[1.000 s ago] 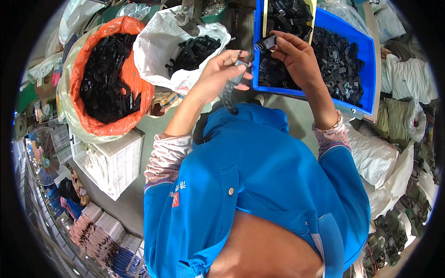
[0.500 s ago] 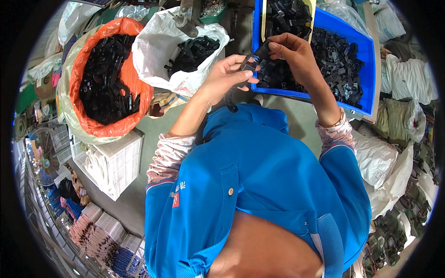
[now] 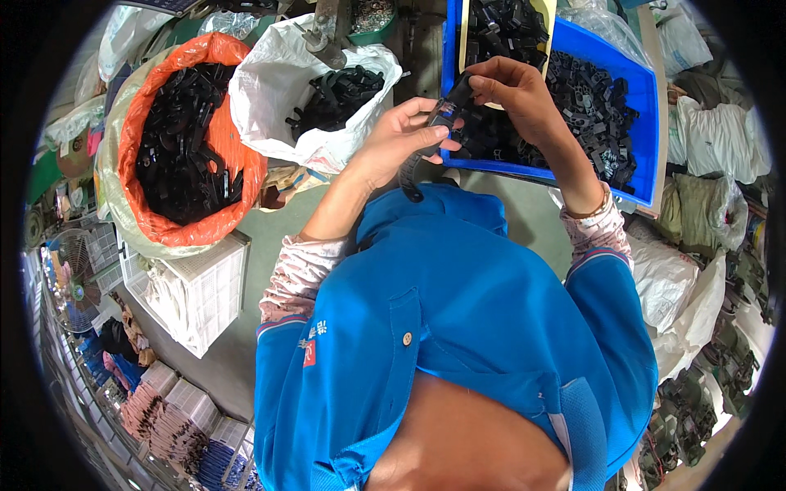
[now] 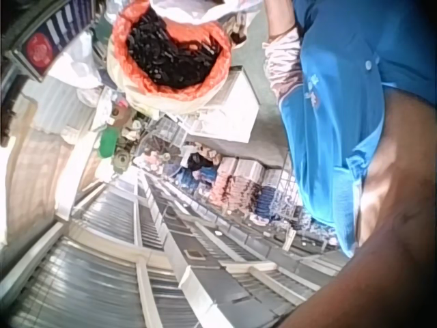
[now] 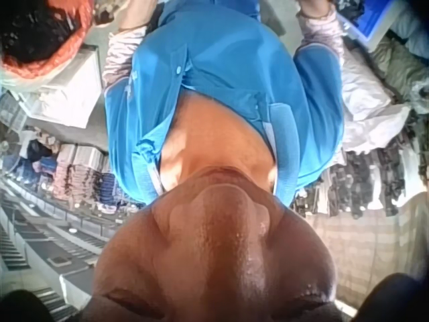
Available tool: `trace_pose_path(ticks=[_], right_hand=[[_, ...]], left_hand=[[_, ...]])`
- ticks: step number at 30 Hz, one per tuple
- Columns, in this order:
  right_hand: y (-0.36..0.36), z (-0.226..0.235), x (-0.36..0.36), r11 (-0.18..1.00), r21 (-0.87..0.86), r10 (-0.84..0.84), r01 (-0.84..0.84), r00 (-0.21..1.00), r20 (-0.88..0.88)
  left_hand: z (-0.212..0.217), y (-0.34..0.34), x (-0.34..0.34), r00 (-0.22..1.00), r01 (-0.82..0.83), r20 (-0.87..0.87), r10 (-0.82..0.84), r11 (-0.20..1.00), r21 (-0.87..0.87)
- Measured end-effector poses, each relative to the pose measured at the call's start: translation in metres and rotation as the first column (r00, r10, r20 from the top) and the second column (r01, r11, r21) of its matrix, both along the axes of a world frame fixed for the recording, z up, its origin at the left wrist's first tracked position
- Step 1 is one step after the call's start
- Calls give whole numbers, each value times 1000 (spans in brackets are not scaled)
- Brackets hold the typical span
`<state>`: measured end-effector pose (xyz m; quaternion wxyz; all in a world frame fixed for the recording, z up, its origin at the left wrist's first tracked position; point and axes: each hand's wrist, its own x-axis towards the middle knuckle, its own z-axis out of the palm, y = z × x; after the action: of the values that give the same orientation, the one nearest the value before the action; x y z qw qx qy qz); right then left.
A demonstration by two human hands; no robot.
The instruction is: The person repeatedly picks small black plastic parts from a blue bin, joins two pieces together by hand, and places the assembled units into a white sack. The person also briefly handles a small white object with both hands.
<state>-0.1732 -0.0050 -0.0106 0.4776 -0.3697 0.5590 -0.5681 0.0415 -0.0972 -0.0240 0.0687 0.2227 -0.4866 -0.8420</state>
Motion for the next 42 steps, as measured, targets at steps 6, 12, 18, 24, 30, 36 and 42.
trace_pose_path(ticks=[6, 12, 18, 24, 30, 36, 42], right_hand=[[0, -2, 5, 999, 35, -7, 9, 999, -51], [6, -4, 16, 999, 44, -5, 7, 998, -65], [19, -18, 33, 995, -33, -97, 99, 994, 43], [35, -13, 52, 987, 48, -157, 150, 971, 182], [43, -23, 45, 955, 17, -288, 296, 914, 287], [32, -12, 7, 952, -127, -304, 280, 917, -257], [-12, -20, -39, 885, -400, -441, 237, 153, -885]], left_hand=[[-1, 0, -3, 1000, -8, -7, 8, 1000, 10], [-4, -1, -5, 1000, -5, -12, 5, 1000, -6], [-4, 3, -12, 998, -66, 8, 69, 972, -226], [11, 18, -22, 958, -136, 19, 287, 511, -848], [26, 21, -26, 992, 31, 76, 103, 388, -921], [20, 25, -27, 964, -34, 87, 251, 442, -897], [3, 24, -17, 907, -200, 40, 420, 512, -835]])
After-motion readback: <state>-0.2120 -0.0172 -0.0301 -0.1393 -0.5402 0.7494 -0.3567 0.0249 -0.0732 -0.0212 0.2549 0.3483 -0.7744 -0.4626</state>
